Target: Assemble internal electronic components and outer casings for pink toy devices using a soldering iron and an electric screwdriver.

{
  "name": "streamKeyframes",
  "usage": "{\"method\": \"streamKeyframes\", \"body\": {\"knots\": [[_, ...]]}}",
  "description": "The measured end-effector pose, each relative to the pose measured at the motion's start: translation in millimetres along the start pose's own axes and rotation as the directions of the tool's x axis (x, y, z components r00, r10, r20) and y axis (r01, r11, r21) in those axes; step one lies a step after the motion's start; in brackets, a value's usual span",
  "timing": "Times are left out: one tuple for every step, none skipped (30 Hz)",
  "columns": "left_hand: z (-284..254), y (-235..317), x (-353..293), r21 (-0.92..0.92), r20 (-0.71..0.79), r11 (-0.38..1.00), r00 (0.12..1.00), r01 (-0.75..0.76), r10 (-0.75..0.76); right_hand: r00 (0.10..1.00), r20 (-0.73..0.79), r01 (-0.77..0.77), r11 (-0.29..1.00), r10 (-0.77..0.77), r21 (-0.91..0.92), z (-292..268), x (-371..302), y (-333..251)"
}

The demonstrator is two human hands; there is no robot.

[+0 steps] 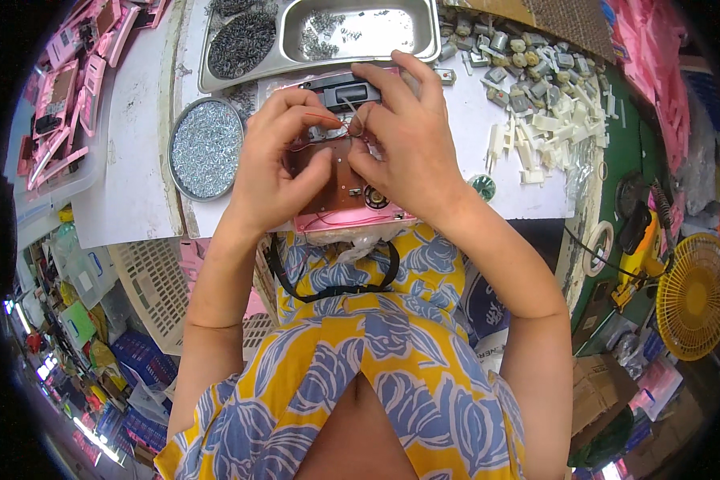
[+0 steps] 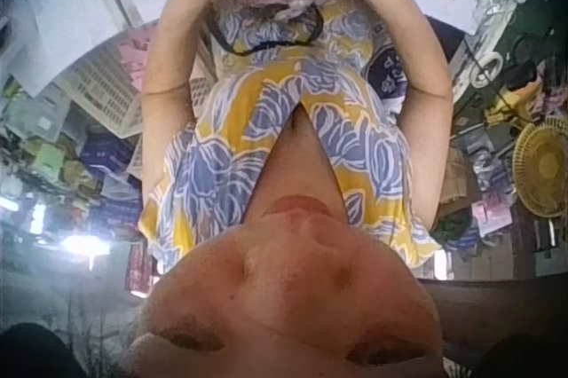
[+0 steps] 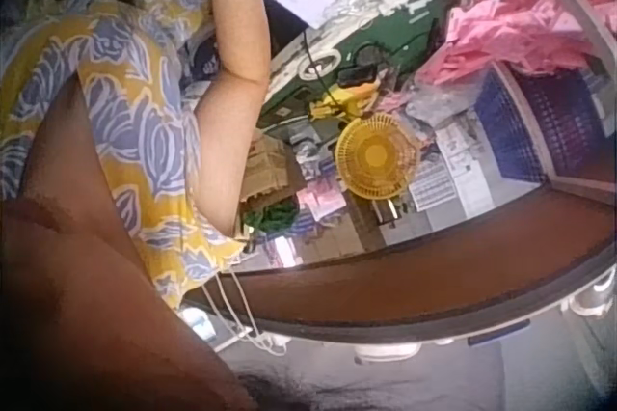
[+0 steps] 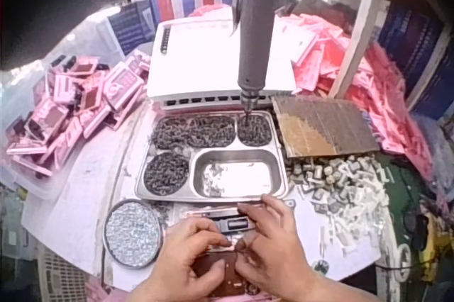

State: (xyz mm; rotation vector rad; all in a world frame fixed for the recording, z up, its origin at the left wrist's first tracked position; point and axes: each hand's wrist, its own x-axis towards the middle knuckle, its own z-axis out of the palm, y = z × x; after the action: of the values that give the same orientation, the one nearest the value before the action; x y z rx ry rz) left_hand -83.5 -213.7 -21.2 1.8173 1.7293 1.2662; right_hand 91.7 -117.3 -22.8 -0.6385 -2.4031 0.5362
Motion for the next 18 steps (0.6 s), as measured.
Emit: {"method": "streamKeyframes", "body": {"knots": [[0, 3, 1, 0.069, 0.018, 0.997, 0.999, -0.038, 0.036, 1.0, -0.009, -0.007, 1.0, 0.008, 0.006, -1, -1, 0], [2, 5, 1, 0.137, 0.04, 0.988, 0.997, -0.076, 0.071, 1.0, -0.017, -0.015, 1.0, 0.016, 0.012, -2, -3, 0], [5, 6, 2, 0.152, 0.057, 0.986, 0.997, -0.062, 0.054, 0.999, -0.026, -0.023, 1.0, 0.024, 0.018, -3, -4, 0], [8, 6, 3, 0.19, 0.053, 0.98, 0.997, -0.064, 0.055, 0.999, -0.03, -0.021, 1.0, 0.021, 0.02, -4, -4, 0], [11, 7, 3, 0.227, 0.048, 0.972, 0.997, -0.065, 0.056, 0.999, -0.034, -0.018, 1.0, 0.019, 0.021, -5, -5, 0], [13, 6, 3, 0.263, 0.044, 0.962, 0.997, -0.067, 0.057, 0.999, -0.039, -0.016, 1.0, 0.016, 0.023, -5, -6, -1], [13, 5, 3, 0.265, 0.044, 0.96, 0.996, -0.088, 0.079, 0.999, -0.045, -0.01, 0.999, 0.011, 0.034, -5, -6, -1], [12, 2, 4, 0.267, 0.045, 0.958, 0.994, -0.108, 0.1, 0.999, -0.051, -0.004, 0.999, 0.006, 0.046, -4, -7, 0], [11, 1, 4, 0.27, 0.045, 0.954, 0.992, -0.128, 0.12, 0.998, -0.057, 0.003, 0.998, 0.001, 0.057, -4, -7, 0], [11, 0, 3, 0.253, 0.044, 0.96, 0.993, -0.121, 0.113, 0.999, -0.051, 0.005, 0.999, -0.002, 0.054, -4, -7, 1], [10, -1, 2, 0.237, 0.044, 0.965, 0.993, -0.113, 0.106, 0.999, -0.045, 0.007, 0.999, -0.004, 0.05, -4, -7, 2], [10, -3, 1, 0.221, 0.043, 0.97, 0.994, -0.105, 0.098, 0.999, -0.039, 0.009, 0.999, -0.007, 0.048, -4, -7, 2], [9, -6, -1, 0.185, 0.023, 0.979, 0.996, -0.09, 0.087, 0.999, -0.036, 0.006, 0.999, -0.005, 0.039, -5, -7, 2], [8, -9, -4, 0.148, 0.002, 0.986, 0.997, -0.074, 0.075, 0.999, -0.032, 0.003, 0.999, -0.002, 0.032, -5, -6, 2], [8, -12, -5, 0.11, -0.018, 0.992, 0.998, -0.06, 0.062, 1.0, -0.028, 0.001, 1.0, 0.0, 0.024, -5, -6, 2], [10, -13, -7, 0.12, -0.036, 0.99, 0.997, -0.069, 0.074, 0.999, -0.032, -0.001, 1.0, 0.002, 0.024, -5, -6, 3], [11, -13, -9, 0.13, -0.054, 0.988, 0.995, -0.079, 0.086, 0.999, -0.036, -0.004, 1.0, 0.005, 0.025, -4, -6, 5], [13, -13, -10, 0.14, -0.072, 0.986, 0.993, -0.088, 0.099, 0.999, -0.04, -0.006, 1.0, 0.007, 0.025, -3, -7, 6]]}}
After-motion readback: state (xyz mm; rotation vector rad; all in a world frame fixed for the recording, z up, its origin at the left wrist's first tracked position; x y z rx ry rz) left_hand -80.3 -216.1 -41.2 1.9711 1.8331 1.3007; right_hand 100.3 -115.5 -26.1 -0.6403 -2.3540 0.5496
